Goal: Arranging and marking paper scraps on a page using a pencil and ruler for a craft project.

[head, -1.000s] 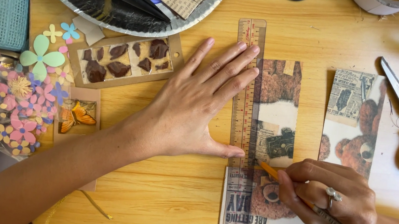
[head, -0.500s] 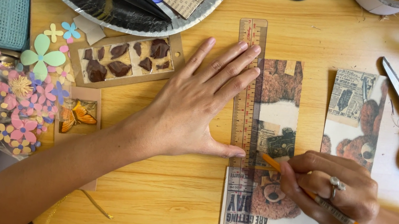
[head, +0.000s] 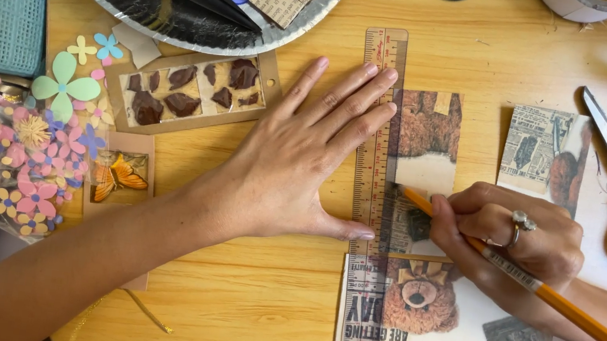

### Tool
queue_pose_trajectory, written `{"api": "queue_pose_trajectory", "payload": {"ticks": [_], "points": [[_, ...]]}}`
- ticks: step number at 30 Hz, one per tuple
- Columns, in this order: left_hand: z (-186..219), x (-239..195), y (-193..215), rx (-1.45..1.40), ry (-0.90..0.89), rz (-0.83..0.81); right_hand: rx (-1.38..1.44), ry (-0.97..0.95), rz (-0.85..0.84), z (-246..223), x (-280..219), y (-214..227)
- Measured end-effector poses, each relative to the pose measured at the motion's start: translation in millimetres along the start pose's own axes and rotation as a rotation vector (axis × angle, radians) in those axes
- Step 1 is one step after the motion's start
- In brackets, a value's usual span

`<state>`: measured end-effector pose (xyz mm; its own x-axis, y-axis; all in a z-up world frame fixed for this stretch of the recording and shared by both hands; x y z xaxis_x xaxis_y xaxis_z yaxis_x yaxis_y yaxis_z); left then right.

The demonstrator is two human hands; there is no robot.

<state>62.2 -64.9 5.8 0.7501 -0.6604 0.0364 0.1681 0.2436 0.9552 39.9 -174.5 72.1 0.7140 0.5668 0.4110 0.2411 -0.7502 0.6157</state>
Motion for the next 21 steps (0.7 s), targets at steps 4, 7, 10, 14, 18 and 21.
{"api": "queue_pose_trajectory", "payload": {"ticks": [4,7,10,14,18,21], "points": [[0.1,-0.3,1.3,-0.002,-0.001,0.011,-0.022,0.0,0.033,6.6,-7.9,1.1],[-0.9,0.2,-0.9,-0.002,-0.002,-0.004,0.015,-0.005,0.08,23.2,-22.4,9.5],[-3.7,0.5,-7.5,-0.015,0.001,-0.041,-0.046,0.051,0.039,34.5,-18.2,16.2],[-0.9,0.4,-5.3,-0.05,-0.02,-0.043,-0.114,0.11,-0.171,35.3,-1.1,9.3],[-2.5,-4.1,-3.0,-0.01,-0.011,-0.056,-0.188,0.116,-0.261,41.3,5.1,8.9],[-7.7,-7.2,-0.7,-0.005,0.019,-0.075,-0.237,0.146,-0.319,41.0,11.4,7.6]]}}
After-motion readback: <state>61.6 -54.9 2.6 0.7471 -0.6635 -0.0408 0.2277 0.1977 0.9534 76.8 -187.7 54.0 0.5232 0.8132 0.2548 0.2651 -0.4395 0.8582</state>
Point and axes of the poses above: each hand's wrist, its own x-axis towards the middle knuckle, its own y-axis out of the back of the hand, z = x × y, the point moved 9 cm from there along x, towards the middle knuckle, and after that the axes turned 5 degrees about y, right-handed, at the moved point
